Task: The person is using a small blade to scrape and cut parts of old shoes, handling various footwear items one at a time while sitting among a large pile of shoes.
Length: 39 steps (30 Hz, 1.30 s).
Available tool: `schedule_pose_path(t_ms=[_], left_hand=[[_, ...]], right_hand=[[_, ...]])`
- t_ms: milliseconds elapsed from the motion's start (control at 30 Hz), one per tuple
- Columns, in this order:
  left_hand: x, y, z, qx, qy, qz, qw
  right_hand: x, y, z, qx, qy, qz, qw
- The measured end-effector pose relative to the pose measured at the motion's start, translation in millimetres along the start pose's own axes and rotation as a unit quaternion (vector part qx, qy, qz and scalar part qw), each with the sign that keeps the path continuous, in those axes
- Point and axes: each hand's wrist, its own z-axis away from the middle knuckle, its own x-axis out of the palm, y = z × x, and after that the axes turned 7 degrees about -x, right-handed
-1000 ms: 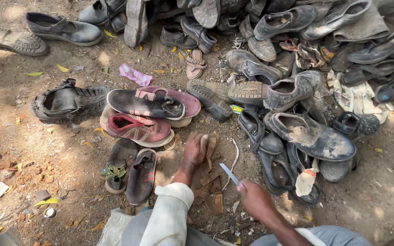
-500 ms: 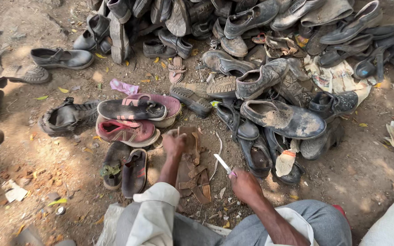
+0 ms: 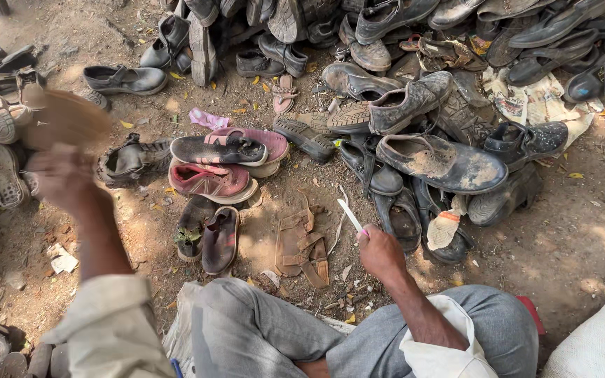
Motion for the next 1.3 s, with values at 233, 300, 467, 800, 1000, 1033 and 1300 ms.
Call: schedule_pose_path(t_ms=[233,300,467,800,1000,1033,1300], left_hand=[[102.9,-54.7,151.6,-0.192,-0.183,-0.483,0.835],[149.1,-57.8,240.3,-0.037,-0.364,-0.477,0.799],[193.1,-51.0,280.2,-0.092,-0.529,-0.562,0.630],[192.2,-86.5,253.0,-0.270,-0.253,-0.364,0.855],[170.7,-164.2,276.5,-0.454,0.043,-0.322,0.830],[170.1,-162.6,284.6,-0.478,0.057,-0.302,0.823],[196.4,-72.3,291.6,-0.037,-0.383,-0.560,0.733]], right_hand=[[6.5,-11.7,-7.2,0.041,-0.078,0.019,0.996],[10.2,-4.2,-7.4,0.013,-0.047,0.031,0.998],[16.7,6.2,-8.5,0.048,-0.058,0.023,0.997],[21.1,14.9,-17.5,0.017,-0.052,0.019,0.998],[19.5,13.7,-20.8,-0.032,0.008,0.007,0.999],[20.9,15.8,-16.4,-0.039,0.012,0.012,0.999],[23.1,13.7,-18.2,-0.005,-0.009,-0.001,1.000]])
